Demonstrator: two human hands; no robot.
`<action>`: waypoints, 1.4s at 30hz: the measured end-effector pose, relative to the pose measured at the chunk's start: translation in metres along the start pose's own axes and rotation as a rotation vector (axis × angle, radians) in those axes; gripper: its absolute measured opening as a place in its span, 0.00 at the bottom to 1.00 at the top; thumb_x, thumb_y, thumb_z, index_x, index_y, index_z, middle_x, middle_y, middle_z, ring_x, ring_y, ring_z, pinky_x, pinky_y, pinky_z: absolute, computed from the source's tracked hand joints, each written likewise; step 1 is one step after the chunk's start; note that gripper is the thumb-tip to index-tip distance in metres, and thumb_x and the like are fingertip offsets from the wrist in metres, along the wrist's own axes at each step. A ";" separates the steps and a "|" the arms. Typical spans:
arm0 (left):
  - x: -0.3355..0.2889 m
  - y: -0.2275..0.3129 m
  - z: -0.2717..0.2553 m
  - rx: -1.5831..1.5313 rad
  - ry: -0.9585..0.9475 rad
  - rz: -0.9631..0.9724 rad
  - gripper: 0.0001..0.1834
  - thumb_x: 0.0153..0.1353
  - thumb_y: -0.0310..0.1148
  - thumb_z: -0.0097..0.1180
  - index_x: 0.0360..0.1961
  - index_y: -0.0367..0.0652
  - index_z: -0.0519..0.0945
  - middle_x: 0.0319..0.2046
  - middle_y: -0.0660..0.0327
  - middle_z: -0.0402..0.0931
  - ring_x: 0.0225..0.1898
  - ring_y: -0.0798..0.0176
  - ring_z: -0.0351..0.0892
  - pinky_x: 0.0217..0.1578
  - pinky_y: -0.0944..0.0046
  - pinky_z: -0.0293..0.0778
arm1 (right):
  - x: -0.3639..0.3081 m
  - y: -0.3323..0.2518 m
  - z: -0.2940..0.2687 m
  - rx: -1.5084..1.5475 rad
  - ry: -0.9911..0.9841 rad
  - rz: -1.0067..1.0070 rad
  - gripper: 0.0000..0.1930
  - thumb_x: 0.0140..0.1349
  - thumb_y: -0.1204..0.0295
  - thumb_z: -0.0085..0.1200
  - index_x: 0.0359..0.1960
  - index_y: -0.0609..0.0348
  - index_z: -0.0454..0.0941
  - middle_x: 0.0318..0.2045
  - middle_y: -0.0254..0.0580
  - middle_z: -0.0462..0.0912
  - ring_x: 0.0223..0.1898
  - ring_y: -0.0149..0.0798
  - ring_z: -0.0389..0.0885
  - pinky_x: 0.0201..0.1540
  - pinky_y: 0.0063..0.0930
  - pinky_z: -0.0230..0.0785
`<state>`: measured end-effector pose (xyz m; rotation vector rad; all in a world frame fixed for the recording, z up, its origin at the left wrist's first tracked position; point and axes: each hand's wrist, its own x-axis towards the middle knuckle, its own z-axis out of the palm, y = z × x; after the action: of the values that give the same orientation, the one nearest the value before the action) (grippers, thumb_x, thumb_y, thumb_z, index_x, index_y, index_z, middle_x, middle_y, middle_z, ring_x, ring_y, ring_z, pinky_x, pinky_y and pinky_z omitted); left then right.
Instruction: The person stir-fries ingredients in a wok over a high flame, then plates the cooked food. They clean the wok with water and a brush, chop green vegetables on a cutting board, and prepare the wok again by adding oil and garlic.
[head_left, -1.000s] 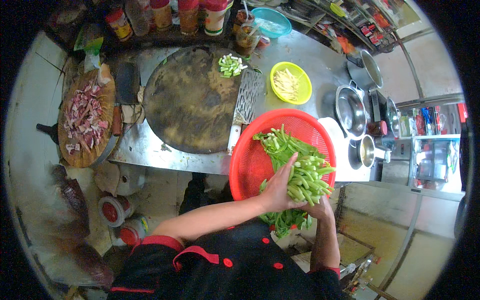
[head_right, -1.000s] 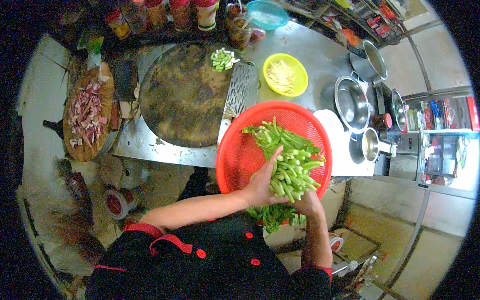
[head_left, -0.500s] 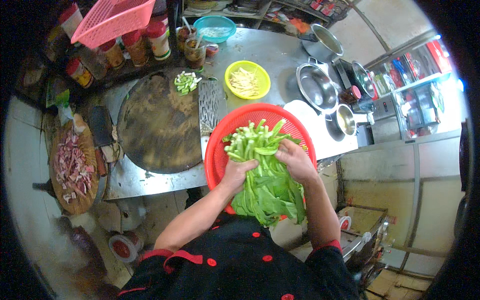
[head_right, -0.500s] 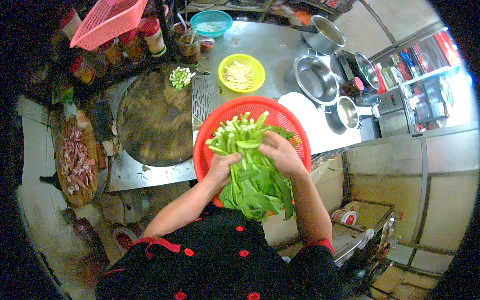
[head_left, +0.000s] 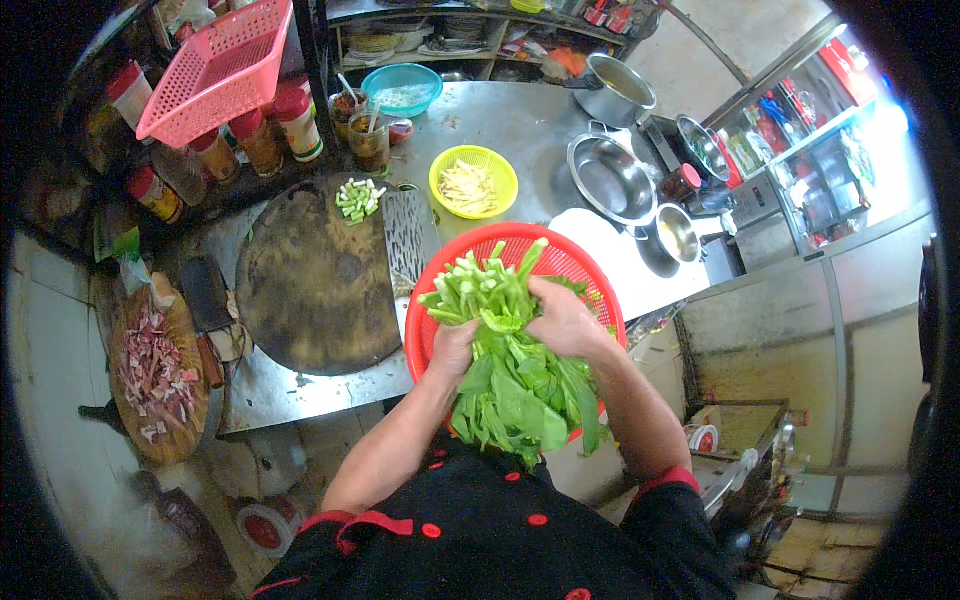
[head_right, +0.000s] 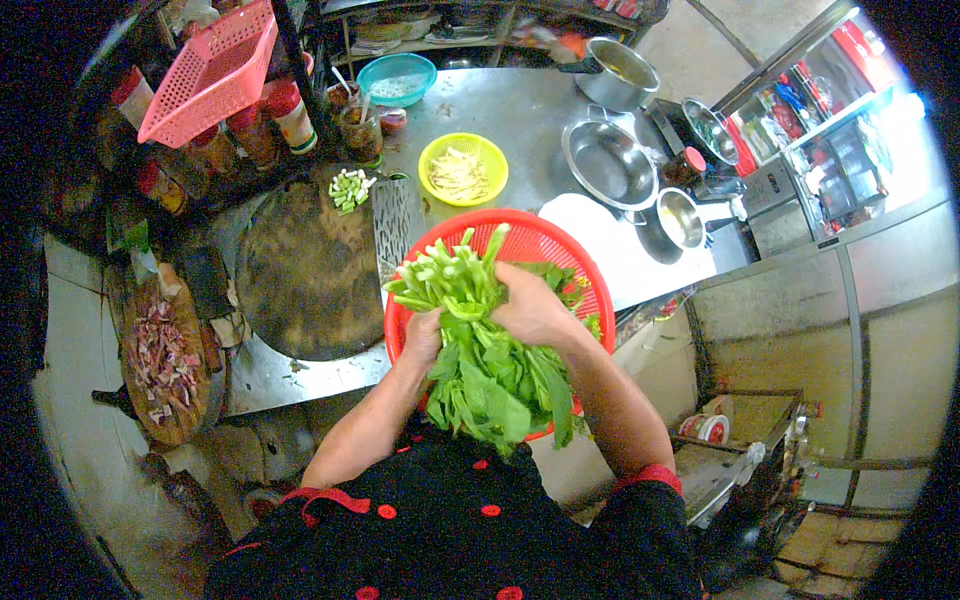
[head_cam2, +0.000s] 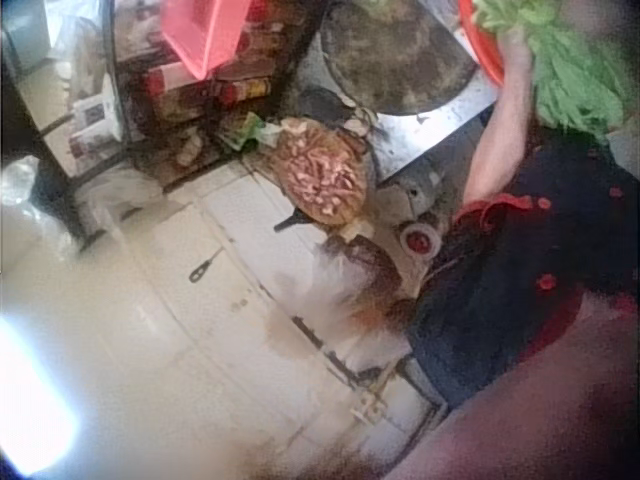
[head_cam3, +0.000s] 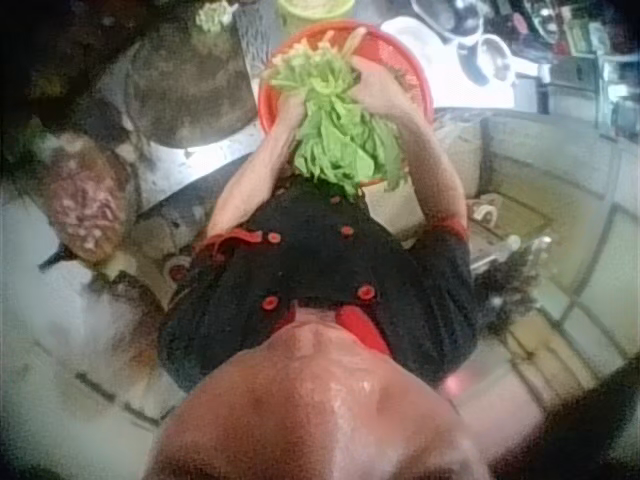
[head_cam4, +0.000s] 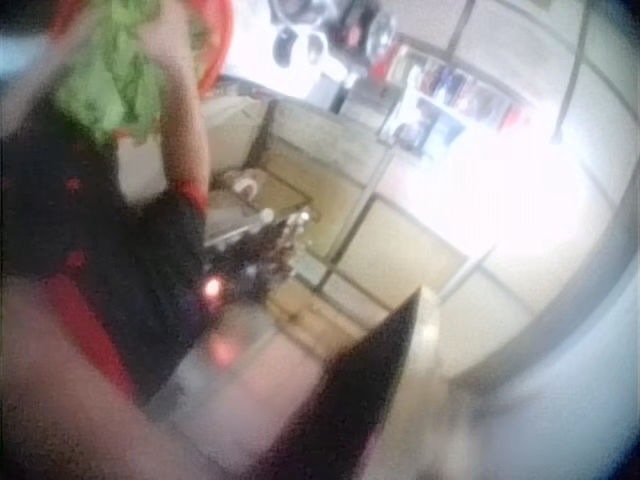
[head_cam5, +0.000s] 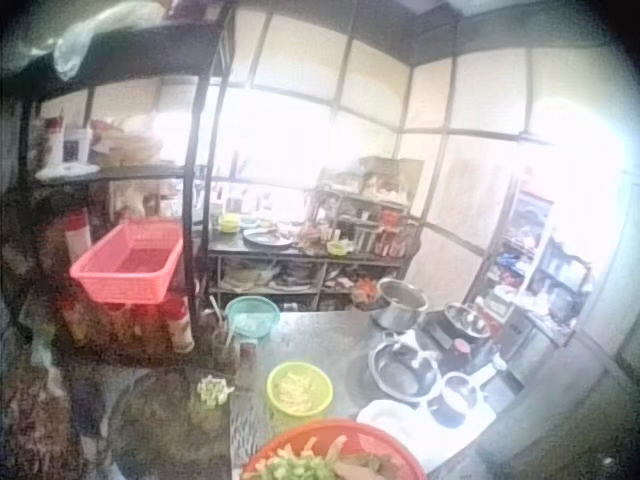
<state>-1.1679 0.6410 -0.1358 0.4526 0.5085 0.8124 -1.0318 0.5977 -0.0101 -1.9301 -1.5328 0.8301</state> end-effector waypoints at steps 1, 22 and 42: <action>0.003 0.000 -0.003 0.022 -0.041 -0.002 0.22 0.54 0.26 0.55 0.52 0.37 0.71 0.46 0.60 0.74 0.44 0.64 0.75 0.45 0.65 0.72 | 0.002 0.004 -0.002 0.134 -0.040 0.065 0.18 0.55 0.73 0.53 0.48 0.63 0.71 0.42 0.52 0.79 0.46 0.42 0.77 0.51 0.30 0.66; 0.020 0.066 -0.023 -0.154 0.010 0.025 0.24 0.49 0.34 0.49 0.48 0.32 0.72 0.43 0.49 0.75 0.42 0.52 0.77 0.47 0.55 0.74 | -0.006 0.065 -0.092 0.273 0.080 0.271 0.19 0.49 0.77 0.46 0.46 0.63 0.68 0.32 0.51 0.78 0.35 0.47 0.78 0.43 0.37 0.70; -0.046 0.334 -0.065 1.154 0.107 0.566 0.29 0.43 0.20 0.59 0.52 0.37 0.69 0.44 0.58 0.75 0.44 0.61 0.76 0.46 0.62 0.73 | 0.152 -0.156 0.217 0.318 -0.342 -0.395 0.68 0.29 0.40 0.67 0.66 0.66 0.39 0.61 0.60 0.58 0.62 0.54 0.59 0.64 0.47 0.49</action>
<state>-1.4212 0.8202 0.0115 1.6773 0.9560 1.0279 -1.2688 0.7868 -0.0618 -1.2498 -1.7706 1.1781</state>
